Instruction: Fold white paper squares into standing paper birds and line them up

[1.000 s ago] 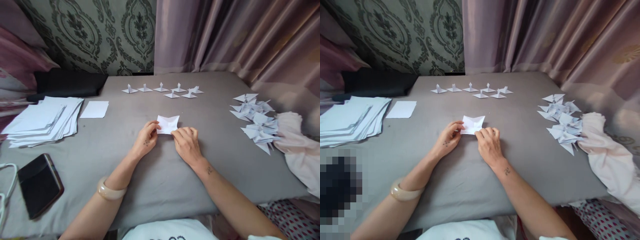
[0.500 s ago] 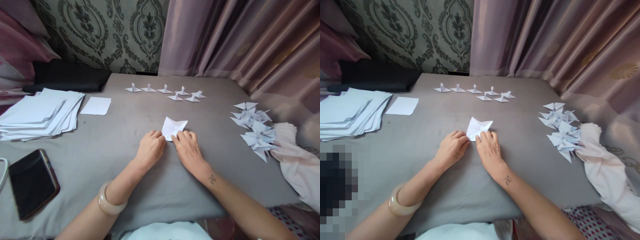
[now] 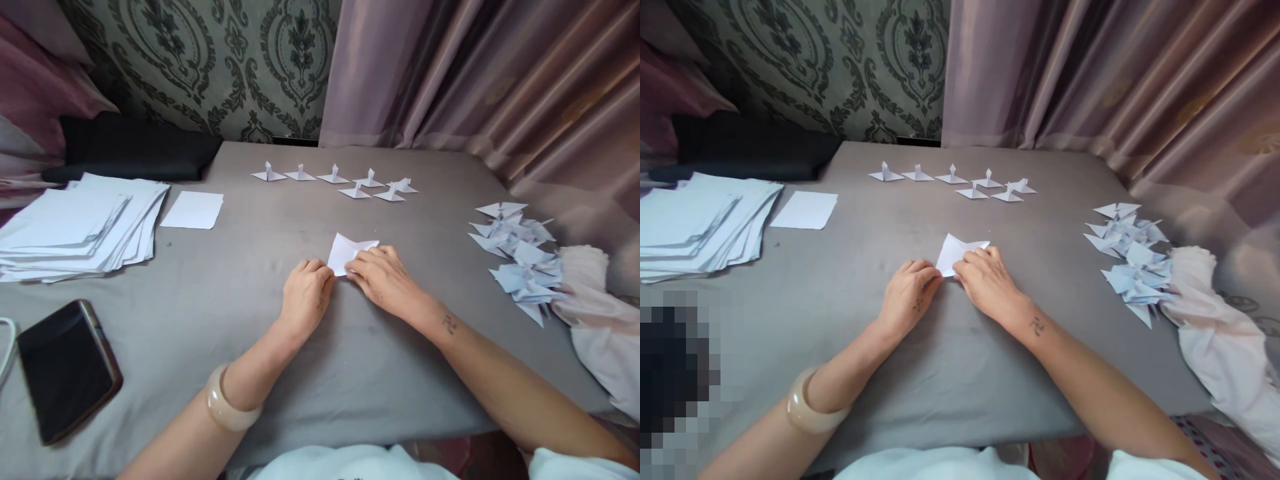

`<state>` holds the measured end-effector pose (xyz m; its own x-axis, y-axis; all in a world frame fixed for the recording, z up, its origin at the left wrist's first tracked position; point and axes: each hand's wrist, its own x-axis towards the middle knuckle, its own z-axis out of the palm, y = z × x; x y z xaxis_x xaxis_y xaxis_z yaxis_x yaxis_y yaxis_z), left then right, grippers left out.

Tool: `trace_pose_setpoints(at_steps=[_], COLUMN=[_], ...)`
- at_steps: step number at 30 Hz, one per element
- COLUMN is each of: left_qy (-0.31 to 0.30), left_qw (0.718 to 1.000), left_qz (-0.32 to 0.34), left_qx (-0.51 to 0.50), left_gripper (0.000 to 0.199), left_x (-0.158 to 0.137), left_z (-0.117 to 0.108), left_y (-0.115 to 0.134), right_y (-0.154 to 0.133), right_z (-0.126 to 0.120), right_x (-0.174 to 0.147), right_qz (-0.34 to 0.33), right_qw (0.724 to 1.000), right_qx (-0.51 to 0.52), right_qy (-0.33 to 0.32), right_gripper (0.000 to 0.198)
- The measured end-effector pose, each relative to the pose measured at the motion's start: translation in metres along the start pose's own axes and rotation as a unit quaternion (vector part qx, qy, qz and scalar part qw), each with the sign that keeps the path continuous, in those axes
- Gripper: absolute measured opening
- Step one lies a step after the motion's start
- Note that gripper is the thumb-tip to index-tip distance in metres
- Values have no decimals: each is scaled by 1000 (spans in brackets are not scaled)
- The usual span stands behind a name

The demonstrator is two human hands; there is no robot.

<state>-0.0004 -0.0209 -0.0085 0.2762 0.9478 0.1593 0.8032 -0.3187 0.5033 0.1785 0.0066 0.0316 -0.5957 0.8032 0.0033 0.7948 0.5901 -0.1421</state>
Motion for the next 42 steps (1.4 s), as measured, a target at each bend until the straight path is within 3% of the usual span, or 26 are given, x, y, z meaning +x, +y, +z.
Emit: trace_pose_setpoints(at_steps=[4,12,24,42], left_qy=[6,33,39,26], left_qw=[999,994,995,983], left_qz=[-26,-84,-79,-136], left_qx=[-31,-61,-56,-117], left_gripper=[18,13,17,6], left_x=[-1,-4,-2,6], left_z=[1,6,11,4], left_y=[-1,-5,-6,-12], right_y=[2,5,-11,-15], right_z=[0,-16,-32,-35], right_x=[5,23,44,56], right_qz=[-2,42,109,140], right_qw=[999,989,974,960], right_qx=[29,80,1,-36], right_qy=[-14,-116,-199,-241], right_gripper=[19,26,24,21])
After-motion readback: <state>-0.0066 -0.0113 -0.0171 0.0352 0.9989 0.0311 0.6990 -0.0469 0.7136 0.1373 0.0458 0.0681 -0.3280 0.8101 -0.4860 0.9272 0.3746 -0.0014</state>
